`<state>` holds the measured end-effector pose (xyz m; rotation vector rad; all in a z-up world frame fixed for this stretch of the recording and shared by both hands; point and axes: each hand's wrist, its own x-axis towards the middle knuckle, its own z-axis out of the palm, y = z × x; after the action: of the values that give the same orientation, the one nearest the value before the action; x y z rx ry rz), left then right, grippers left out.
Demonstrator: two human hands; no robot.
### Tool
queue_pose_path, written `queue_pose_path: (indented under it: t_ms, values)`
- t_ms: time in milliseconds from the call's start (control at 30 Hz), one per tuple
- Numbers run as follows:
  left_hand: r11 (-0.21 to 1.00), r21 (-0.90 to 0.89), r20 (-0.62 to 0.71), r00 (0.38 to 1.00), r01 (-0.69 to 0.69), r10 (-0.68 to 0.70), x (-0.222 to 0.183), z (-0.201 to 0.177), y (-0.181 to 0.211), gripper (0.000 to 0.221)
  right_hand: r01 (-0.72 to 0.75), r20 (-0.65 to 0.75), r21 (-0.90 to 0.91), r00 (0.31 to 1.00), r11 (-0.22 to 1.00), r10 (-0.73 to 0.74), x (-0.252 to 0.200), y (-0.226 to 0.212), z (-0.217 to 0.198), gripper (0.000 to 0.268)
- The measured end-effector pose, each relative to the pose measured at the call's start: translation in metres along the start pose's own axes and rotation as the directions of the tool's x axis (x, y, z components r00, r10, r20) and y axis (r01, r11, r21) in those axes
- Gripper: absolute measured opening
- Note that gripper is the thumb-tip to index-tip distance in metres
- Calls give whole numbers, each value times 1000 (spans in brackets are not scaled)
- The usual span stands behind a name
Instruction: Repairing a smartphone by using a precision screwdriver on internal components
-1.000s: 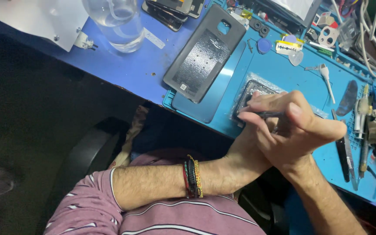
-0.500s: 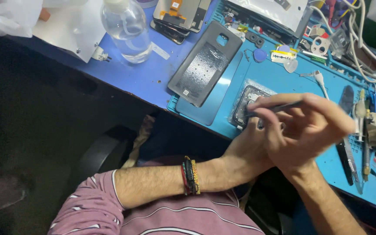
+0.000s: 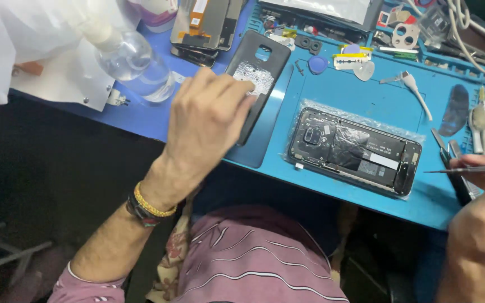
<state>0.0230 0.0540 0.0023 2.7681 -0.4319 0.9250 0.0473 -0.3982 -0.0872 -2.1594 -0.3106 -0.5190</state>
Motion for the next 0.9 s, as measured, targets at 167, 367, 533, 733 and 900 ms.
queue_pose_path:
  t_ms: [167,367,533,733,900]
  values:
    - [987,161,24,1000,-10,7,11,12,-14,17,-61,-41,96,997,994,65,5,-49,11,42]
    - [945,297,37,991,-135,130,16,20,-10,25,-51,2,68,999,996,51,2,-31,6,42]
    - [888,397,56,972,-231,228,20,19,-6,39,-52,29,14,998,999,52,0,-23,2,45]
    - [991,-132,1,1000,-24,24,27,-7,3,26,-21,50,20,999,1000,20,3,-44,6,40]
    - [787,-605,106,992,123,-74,25,-6,35,11,90,-51,217,995,972,-81,26,-109,43,43]
